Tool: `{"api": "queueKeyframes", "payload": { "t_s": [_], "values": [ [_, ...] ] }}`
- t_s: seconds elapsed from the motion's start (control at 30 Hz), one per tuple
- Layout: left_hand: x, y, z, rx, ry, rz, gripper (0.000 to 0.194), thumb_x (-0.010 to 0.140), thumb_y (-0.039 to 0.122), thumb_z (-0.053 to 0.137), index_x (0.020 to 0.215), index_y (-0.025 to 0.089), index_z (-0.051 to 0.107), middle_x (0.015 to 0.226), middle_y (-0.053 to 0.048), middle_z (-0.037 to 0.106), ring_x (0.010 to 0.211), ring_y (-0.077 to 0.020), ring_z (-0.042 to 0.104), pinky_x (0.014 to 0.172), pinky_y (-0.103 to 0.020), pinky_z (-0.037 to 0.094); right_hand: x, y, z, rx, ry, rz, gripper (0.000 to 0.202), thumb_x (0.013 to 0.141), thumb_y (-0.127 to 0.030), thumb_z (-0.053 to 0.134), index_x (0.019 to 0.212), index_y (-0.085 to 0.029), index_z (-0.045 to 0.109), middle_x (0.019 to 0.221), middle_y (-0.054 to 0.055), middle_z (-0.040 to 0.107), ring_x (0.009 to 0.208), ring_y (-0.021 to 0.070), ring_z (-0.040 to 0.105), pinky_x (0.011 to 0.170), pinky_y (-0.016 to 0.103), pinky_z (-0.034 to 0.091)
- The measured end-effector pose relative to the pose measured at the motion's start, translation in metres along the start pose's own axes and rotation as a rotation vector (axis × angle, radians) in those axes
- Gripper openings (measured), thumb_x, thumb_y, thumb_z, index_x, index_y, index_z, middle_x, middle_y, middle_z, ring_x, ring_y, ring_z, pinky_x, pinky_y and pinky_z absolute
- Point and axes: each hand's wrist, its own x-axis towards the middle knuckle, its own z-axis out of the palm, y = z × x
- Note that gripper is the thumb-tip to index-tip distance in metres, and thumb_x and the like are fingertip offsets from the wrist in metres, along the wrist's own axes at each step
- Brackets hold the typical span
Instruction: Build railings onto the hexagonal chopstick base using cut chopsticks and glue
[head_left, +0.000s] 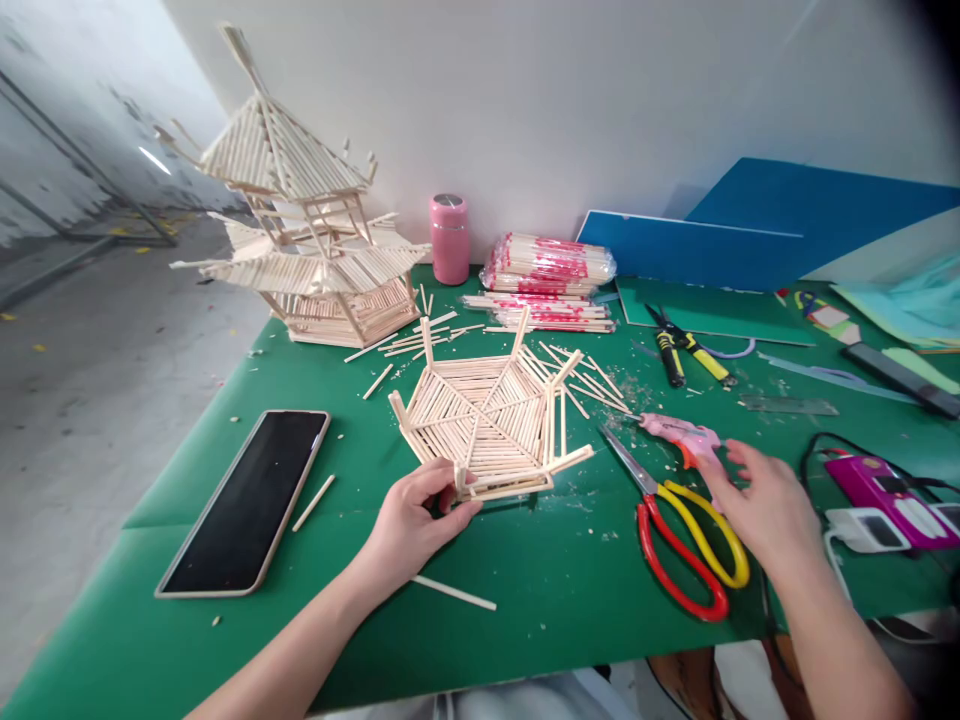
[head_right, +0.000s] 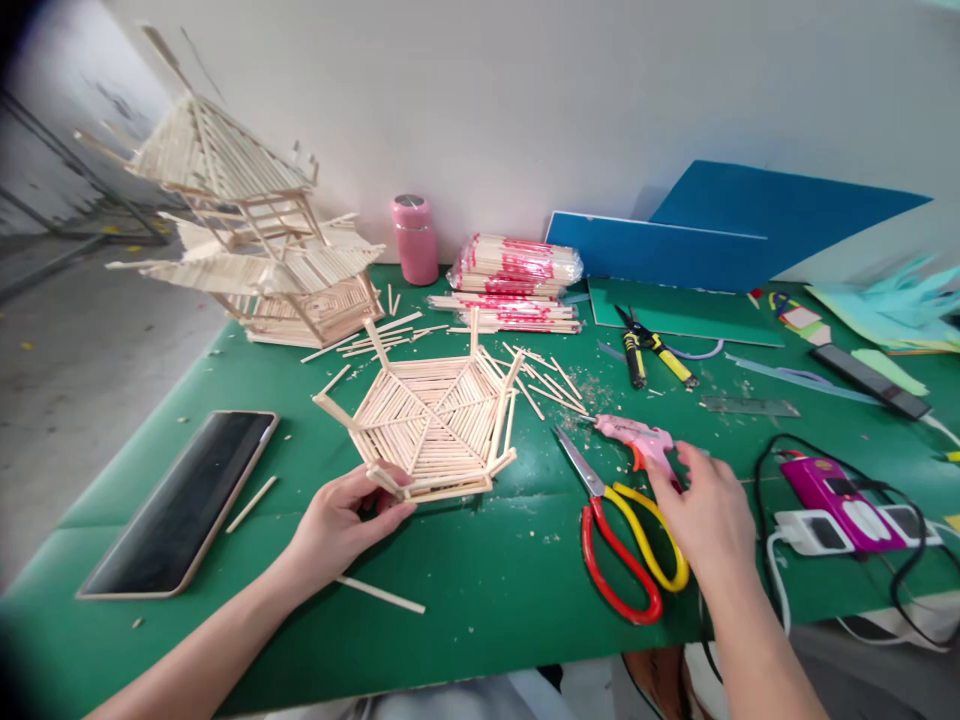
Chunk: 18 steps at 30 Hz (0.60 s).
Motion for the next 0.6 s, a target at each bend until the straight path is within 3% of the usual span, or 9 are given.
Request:
{"api": "queueKeyframes", "payload": {
  "t_s": [0.07,0.1,0.13,0.23,0.3,0.4,0.6],
  "values": [
    [-0.001,-0.001,0.0,-0.008,-0.004,-0.011,0.007,0.072,0.02,0.061,0.077,0.015,0.061,0.072,-0.001,0.055,0.053,-0.0081,0.044,0.049,-0.02,0.038,-0.013,-0.023,-0.002,0.008,0.135,-0.053,0.045,0.076,-0.047,0.047,0.101,-0.012,0.061,0.085,0.015,0.063,0.071,0.0268,0.058,0.059,0.037,0.047],
    [-0.001,-0.001,0.0,-0.01,-0.006,-0.014,0.007,0.073,0.021,0.061,0.078,0.015,0.061,0.073,-0.002,0.056,0.053,-0.0081,0.044,0.049,-0.02,0.038,-0.022,-0.038,-0.002,0.099,0.143,-0.11,0.037,0.078,-0.044,0.049,0.096,-0.015,0.062,0.084,0.012,0.064,0.073,0.025,0.059,0.061,0.035,0.047],
    [-0.002,-0.001,0.0,-0.011,-0.005,-0.017,0.008,0.073,0.021,0.062,0.078,0.015,0.061,0.073,-0.002,0.057,0.052,-0.0081,0.044,0.049,-0.02,0.038,-0.033,-0.054,-0.001,0.242,0.071,-0.182,0.03,0.079,-0.04,0.05,0.092,-0.017,0.063,0.084,0.01,0.065,0.071,0.0215,0.06,0.064,0.032,0.048],
    [-0.002,0.0,0.0,-0.012,-0.002,-0.023,0.008,0.073,0.021,0.062,0.078,0.015,0.061,0.075,-0.003,0.058,0.052,-0.0079,0.045,0.048,-0.02,0.038,-0.064,-0.1,0.009,0.519,-0.332,-0.285,0.021,0.084,-0.03,0.048,0.091,-0.019,0.063,0.084,0.007,0.066,0.073,0.0179,0.062,0.063,0.026,0.05],
    [-0.001,0.001,0.0,-0.014,-0.003,-0.023,0.008,0.073,0.021,0.062,0.078,0.015,0.061,0.075,-0.003,0.058,0.052,-0.0079,0.045,0.048,-0.02,0.039,-0.08,-0.12,0.017,0.609,-0.412,-0.301,0.025,0.086,-0.026,0.045,0.102,-0.017,0.061,0.087,0.008,0.065,0.075,0.0174,0.062,0.064,0.026,0.051],
    [-0.001,0.003,-0.001,-0.022,-0.003,-0.026,0.008,0.072,0.02,0.061,0.078,0.015,0.062,0.075,-0.003,0.059,0.052,-0.0082,0.046,0.049,-0.02,0.04,-0.092,-0.13,0.025,0.679,-0.387,-0.248,0.028,0.086,-0.022,0.043,0.109,-0.017,0.058,0.092,0.01,0.065,0.078,0.0179,0.062,0.068,0.027,0.052],
    [0.001,0.004,-0.001,-0.006,0.006,0.009,0.008,0.073,0.016,0.06,0.081,0.015,0.061,0.079,-0.005,0.06,0.057,-0.0089,0.051,0.051,-0.02,0.044,-0.1,-0.127,0.028,0.731,-0.372,-0.201,0.032,0.086,-0.021,0.043,0.116,-0.017,0.056,0.085,0.007,0.065,0.074,0.0162,0.062,0.066,0.025,0.052]
  ]
}}
